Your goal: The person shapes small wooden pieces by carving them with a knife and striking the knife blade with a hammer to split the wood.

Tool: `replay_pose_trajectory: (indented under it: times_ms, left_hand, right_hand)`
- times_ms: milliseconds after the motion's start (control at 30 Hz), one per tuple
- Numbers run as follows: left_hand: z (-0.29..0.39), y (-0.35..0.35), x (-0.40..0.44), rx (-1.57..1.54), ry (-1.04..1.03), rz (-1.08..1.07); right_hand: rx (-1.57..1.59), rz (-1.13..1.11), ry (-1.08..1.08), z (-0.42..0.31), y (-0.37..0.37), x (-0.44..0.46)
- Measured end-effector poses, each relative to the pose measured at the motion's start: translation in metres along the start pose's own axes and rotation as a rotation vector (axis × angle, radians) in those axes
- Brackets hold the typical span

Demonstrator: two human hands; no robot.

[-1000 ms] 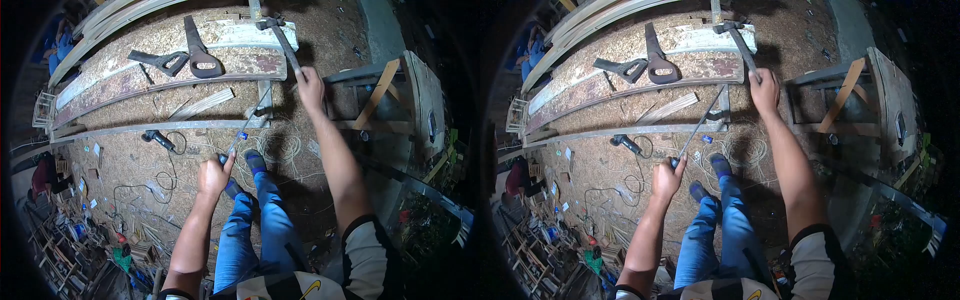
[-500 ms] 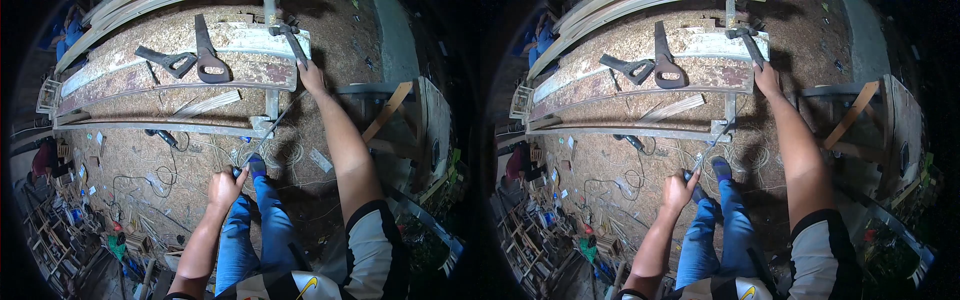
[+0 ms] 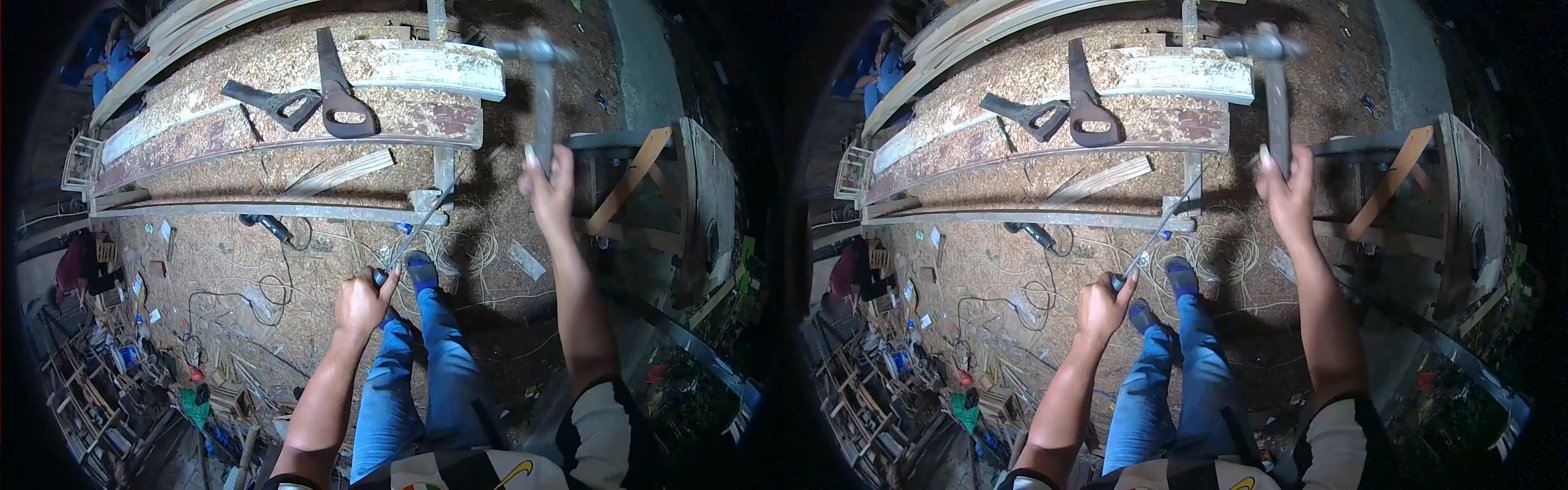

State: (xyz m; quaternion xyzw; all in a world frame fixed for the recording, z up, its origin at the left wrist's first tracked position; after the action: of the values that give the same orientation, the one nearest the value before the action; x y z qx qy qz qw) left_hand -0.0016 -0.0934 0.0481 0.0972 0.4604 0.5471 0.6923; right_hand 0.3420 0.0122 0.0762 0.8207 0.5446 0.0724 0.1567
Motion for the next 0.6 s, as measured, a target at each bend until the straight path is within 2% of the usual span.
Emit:
replay_pose_trajectory:
  times_ms: [33,167,233,267,400,600]
  left_hand:
    - [-0.002,0.001,0.000,-0.003,0.000,0.003]
    - [-0.005,0.008,0.000,-0.034,0.011,0.006]
    - [-0.009,0.010,0.002,-0.052,0.013,0.025]
    - [-0.012,0.011,0.002,-0.069,0.015,0.037]
    - [-0.017,0.009,0.005,-0.098,0.044,0.043]
    - [-0.019,0.002,0.000,-0.144,0.020,0.030]
  right_hand:
    - [-0.008,-0.004,-0.056,-0.010,0.009,-0.021]
    - [-0.319,0.068,0.043,-0.010,0.035,-0.097]
    - [-0.338,-0.029,-0.013,-0.016,0.032,-0.131]
    - [-0.408,-0.062,0.053,-0.029,0.028,-0.142]
    - [-0.532,-0.168,0.205,-0.032,0.015,-0.164]
    - [-0.559,-0.208,0.206,-0.040,0.010,-0.165]
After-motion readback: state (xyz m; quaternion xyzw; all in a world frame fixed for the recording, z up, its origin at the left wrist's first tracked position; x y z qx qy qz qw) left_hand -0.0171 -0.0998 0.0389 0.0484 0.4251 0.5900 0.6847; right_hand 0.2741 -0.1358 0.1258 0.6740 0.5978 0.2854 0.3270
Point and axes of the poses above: each hand's wrist, its own x-axis towards the middle knuckle, its own y-axis out of the back of the hand, z = x × y, the point moved 4 cm from there along x, towards the middle knuckle, and after that the axes turned 11 degrees about -x, right-handed, at the moved point
